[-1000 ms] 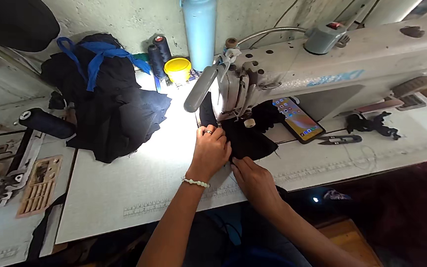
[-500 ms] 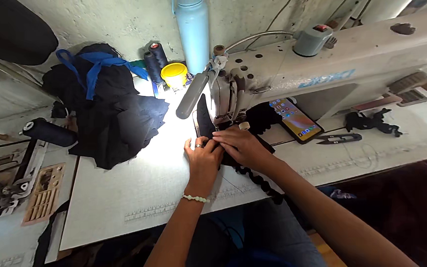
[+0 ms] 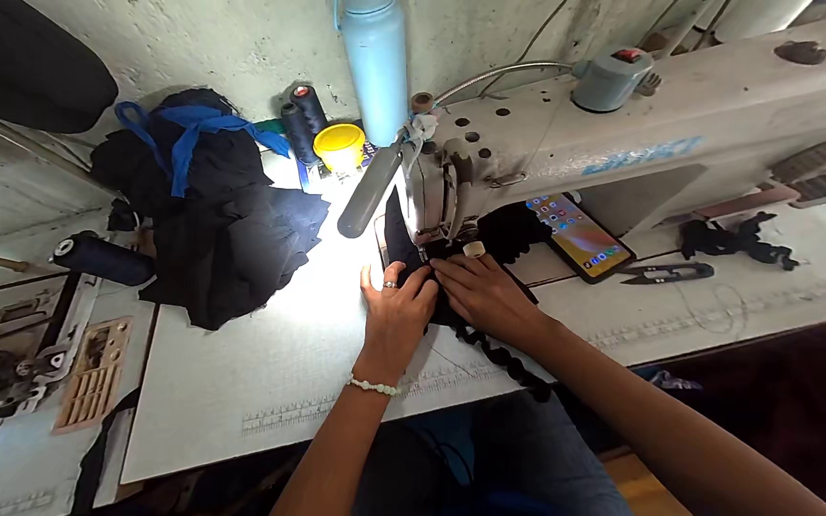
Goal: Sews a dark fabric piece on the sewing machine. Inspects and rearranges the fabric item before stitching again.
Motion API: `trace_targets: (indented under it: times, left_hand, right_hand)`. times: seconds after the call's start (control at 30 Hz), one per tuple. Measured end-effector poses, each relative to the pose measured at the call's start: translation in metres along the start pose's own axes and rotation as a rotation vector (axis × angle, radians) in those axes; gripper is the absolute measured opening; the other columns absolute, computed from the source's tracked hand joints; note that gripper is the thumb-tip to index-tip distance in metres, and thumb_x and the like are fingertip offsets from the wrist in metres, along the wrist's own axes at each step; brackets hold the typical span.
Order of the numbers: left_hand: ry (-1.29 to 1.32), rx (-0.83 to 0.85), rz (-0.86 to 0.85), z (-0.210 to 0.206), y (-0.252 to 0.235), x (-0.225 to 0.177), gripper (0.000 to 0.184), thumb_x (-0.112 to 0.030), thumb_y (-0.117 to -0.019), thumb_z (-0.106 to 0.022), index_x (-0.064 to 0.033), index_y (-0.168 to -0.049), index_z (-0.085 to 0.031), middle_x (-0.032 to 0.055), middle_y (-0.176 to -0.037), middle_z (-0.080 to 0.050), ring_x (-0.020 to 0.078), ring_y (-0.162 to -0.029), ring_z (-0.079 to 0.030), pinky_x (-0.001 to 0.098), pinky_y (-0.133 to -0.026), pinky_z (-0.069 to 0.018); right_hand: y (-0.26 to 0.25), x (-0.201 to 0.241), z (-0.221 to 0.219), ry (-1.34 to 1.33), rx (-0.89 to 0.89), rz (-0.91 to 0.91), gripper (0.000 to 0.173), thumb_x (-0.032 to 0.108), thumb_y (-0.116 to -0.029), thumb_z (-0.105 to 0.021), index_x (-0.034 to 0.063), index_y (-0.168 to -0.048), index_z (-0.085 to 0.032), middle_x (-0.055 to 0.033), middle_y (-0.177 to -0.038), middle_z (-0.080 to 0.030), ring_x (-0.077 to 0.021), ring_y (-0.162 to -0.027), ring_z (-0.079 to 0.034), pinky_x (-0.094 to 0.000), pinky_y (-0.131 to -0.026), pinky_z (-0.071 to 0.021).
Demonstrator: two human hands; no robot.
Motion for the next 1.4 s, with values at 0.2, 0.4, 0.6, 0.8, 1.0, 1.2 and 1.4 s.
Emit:
trace_targets:
  times: [0.2, 0.4, 0.6, 0.8, 1.0, 1.2, 1.4]
  left_hand:
    - [-0.054, -0.006, -0.030, -0.0022, 0.0026, -0.0012, 0.015, -0.025, -0.0966, -0.064, -0.0181, -0.101, -0.077, -0.0021, -0.119, -0.074, 0.0320, -0.120, -0.065, 0.0728, -0.095, -0.0370]
    - [-0.050, 0.019, -0.045, -0.0004, 0.0016, -0.0011, 0.013, -0.020, -0.0954, -0.064, -0.0206, -0.100, -0.077, -0.0017, -0.124, -0.074, 0.0351, -0.127, -0.062, 0.0754, -0.097, -0.0359]
    - [-0.094, 0.064, -0.058, 0.0023, -0.0007, -0.0021, 0.013, -0.019, -0.0938, -0.066, -0.0218, -0.100, -0.077, 0.0041, -0.121, -0.073, 0.0382, -0.118, -0.066, 0.0770, -0.093, -0.0379]
    - [-0.108, 0.071, -0.085, 0.0038, -0.0006, -0.0024, 0.013, -0.014, -0.0909, -0.068, -0.0215, -0.098, -0.075, 0.0021, -0.129, -0.071, 0.0383, -0.126, -0.063, 0.0760, -0.095, -0.0376]
    - [-0.113, 0.031, -0.060, 0.0028, 0.0007, -0.0045, 0.017, -0.014, -0.0914, -0.066, -0.0223, -0.101, -0.078, 0.0012, -0.122, -0.075, 0.0347, -0.118, -0.068, 0.0746, -0.093, -0.0381]
    - [-0.111, 0.043, 0.003, 0.0032, 0.0020, -0.0037, 0.019, -0.022, -0.0946, -0.063, -0.0263, -0.104, -0.079, -0.0004, -0.123, -0.074, 0.0387, -0.115, -0.067, 0.0768, -0.092, -0.0364]
    - [-0.020, 0.075, 0.094, 0.0023, 0.0016, 0.0036, 0.024, -0.031, -0.0971, -0.061, -0.0233, -0.111, -0.080, -0.0039, -0.126, -0.074, 0.0406, -0.124, -0.063, 0.0803, -0.092, -0.0328]
  right_hand:
    - [-0.0008, 0.0021, 0.0001, 0.018, -0.003, 0.001, 0.025, 0.011, -0.0983, -0.054, 0.0003, -0.106, -0.076, -0.0104, -0.134, -0.069, -0.0303, -0.114, -0.068, -0.0459, -0.086, -0.0540]
    - [0.0000, 0.0016, 0.0006, 0.009, -0.003, -0.001, 0.023, 0.010, -0.0961, -0.057, 0.0028, -0.106, -0.076, -0.0101, -0.125, -0.073, -0.0310, -0.111, -0.069, -0.0491, -0.086, -0.0532]
    - [-0.0007, 0.0001, 0.0013, -0.001, 0.003, 0.032, 0.021, 0.010, -0.0940, -0.060, 0.0027, -0.104, -0.076, -0.0105, -0.124, -0.073, -0.0308, -0.111, -0.068, -0.0488, -0.086, -0.0516]
    - [-0.0009, -0.0027, 0.0016, -0.009, 0.013, 0.040, 0.022, 0.011, -0.0943, -0.058, 0.0035, -0.106, -0.076, -0.0094, -0.123, -0.073, -0.0299, -0.110, -0.068, -0.0491, -0.089, -0.0504]
    - [-0.0022, -0.0011, 0.0021, 0.016, 0.005, 0.015, 0.022, 0.012, -0.0952, -0.058, 0.0062, -0.105, -0.077, -0.0068, -0.122, -0.074, -0.0289, -0.108, -0.069, -0.0491, -0.089, -0.0512]
    - [-0.0017, -0.0007, -0.0002, 0.019, -0.002, -0.005, 0.023, 0.014, -0.0970, -0.057, 0.0074, -0.106, -0.077, -0.0051, -0.122, -0.074, -0.0281, -0.108, -0.068, -0.0490, -0.090, -0.0502]
    - [-0.0074, -0.0078, -0.0024, 0.028, -0.002, -0.018, 0.024, 0.014, -0.0984, -0.057, 0.0082, -0.107, -0.078, -0.0046, -0.121, -0.075, -0.0291, -0.108, -0.070, -0.0517, -0.094, -0.0505]
Point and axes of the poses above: each hand's wrist, its own y-axis away from the middle knuckle, its own z-axis out of the back of the hand, x = y × z, the point moved 1 cm from there along -y, towards the middle knuckle
